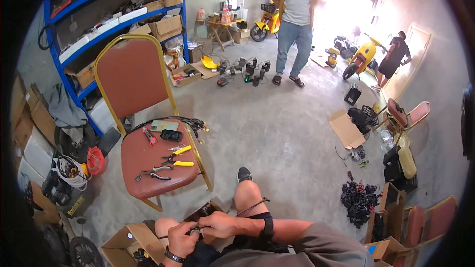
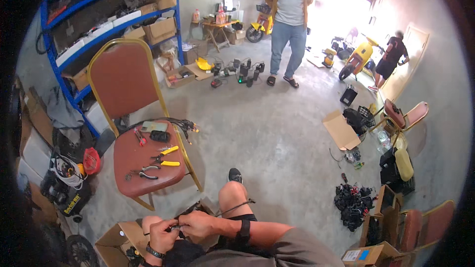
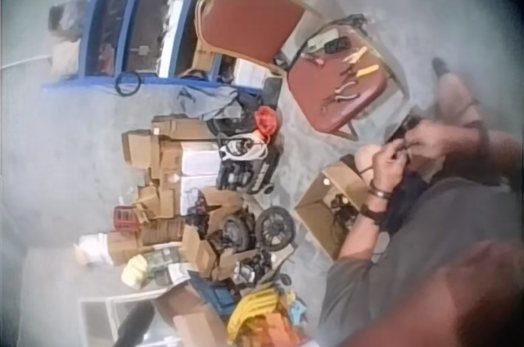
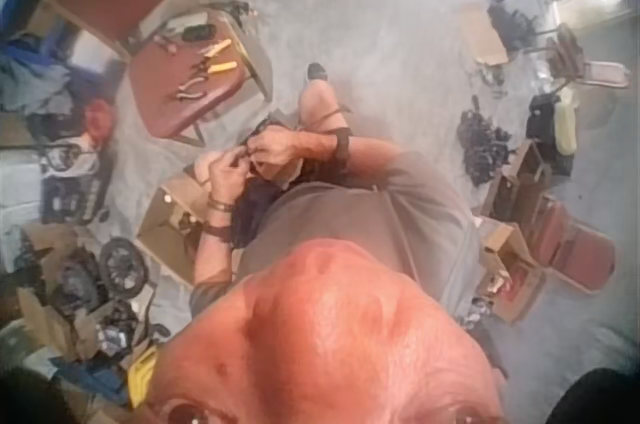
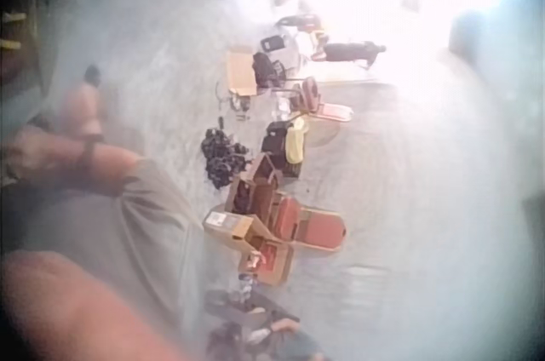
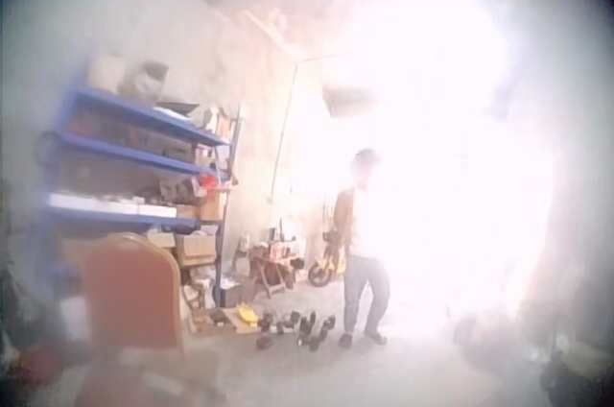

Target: Splicing and insulating wires for a small electrical component.

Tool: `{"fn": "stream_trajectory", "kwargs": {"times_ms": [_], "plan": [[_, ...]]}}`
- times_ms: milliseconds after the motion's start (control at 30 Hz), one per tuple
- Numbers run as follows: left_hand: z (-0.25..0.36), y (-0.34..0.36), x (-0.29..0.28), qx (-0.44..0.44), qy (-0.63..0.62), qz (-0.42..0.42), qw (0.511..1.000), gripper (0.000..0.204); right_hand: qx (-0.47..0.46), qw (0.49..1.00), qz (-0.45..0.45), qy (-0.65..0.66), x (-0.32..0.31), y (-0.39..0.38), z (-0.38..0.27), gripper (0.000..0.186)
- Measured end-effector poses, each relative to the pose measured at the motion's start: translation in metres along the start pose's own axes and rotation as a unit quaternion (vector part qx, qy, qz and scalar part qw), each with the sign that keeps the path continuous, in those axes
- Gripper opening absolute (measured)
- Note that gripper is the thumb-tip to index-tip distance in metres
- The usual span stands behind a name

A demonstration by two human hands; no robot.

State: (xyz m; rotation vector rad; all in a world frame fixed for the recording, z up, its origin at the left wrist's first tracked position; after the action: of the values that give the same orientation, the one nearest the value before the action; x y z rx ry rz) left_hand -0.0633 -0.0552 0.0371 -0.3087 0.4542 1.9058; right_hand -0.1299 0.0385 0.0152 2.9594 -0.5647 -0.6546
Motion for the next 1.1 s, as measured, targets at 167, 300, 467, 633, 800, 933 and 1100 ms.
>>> {"fn": "stream_trajectory", "kwargs": {"times_ms": [167, 300, 467, 633, 800, 933, 1100], "plan": [[0.017, -0.001, 0.002, 0.077, 0.095, 0.014, 0.992, 0.018, 0.030, 0.997, -0.004, -0.070, -0.004, 0.000, 0.002, 0.019], [0.022, -0.007, 0.006, 0.127, 0.133, 0.001, 0.983, 0.014, 0.045, 0.996, -0.015, -0.077, -0.005, -0.001, -0.005, 0.020], [0.033, -0.014, 0.017, 0.229, 0.226, -0.023, 0.947, 0.013, 0.052, 0.993, -0.015, -0.107, 0.001, -0.005, -0.002, 0.020], [0.037, -0.026, 0.017, 0.242, 0.276, -0.011, 0.930, 0.013, 0.043, 0.992, -0.024, -0.118, 0.012, -0.004, 0.004, 0.022], [0.023, -0.019, 0.027, 0.172, 0.304, -0.041, 0.936, 0.017, 0.068, 0.990, -0.070, -0.106, 0.003, -0.004, 0.008, 0.029], [0.033, 0.004, 0.020, -0.066, 0.073, -0.111, 0.989, 0.030, 0.121, 0.990, -0.074, 0.006, -0.034, -0.015, 0.010, 0.033], [-0.031, -0.010, -0.012, -0.164, -0.091, -0.052, 0.981, 0.021, 0.246, 0.956, -0.113, 0.114, -0.027, -0.012, 0.015, 0.025]]}}
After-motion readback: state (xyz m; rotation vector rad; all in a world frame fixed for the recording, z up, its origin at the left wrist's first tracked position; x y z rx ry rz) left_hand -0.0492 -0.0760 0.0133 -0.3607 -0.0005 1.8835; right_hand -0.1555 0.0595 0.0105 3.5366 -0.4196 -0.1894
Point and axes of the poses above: each hand's wrist, its own y-axis towards the middle knuckle, its own x-axis out of the palm, z = x × y, the point moved 9 cm from there along y, towards the middle knuckle, and after that the axes turned 4 degrees about z, right-handed, at the moved point
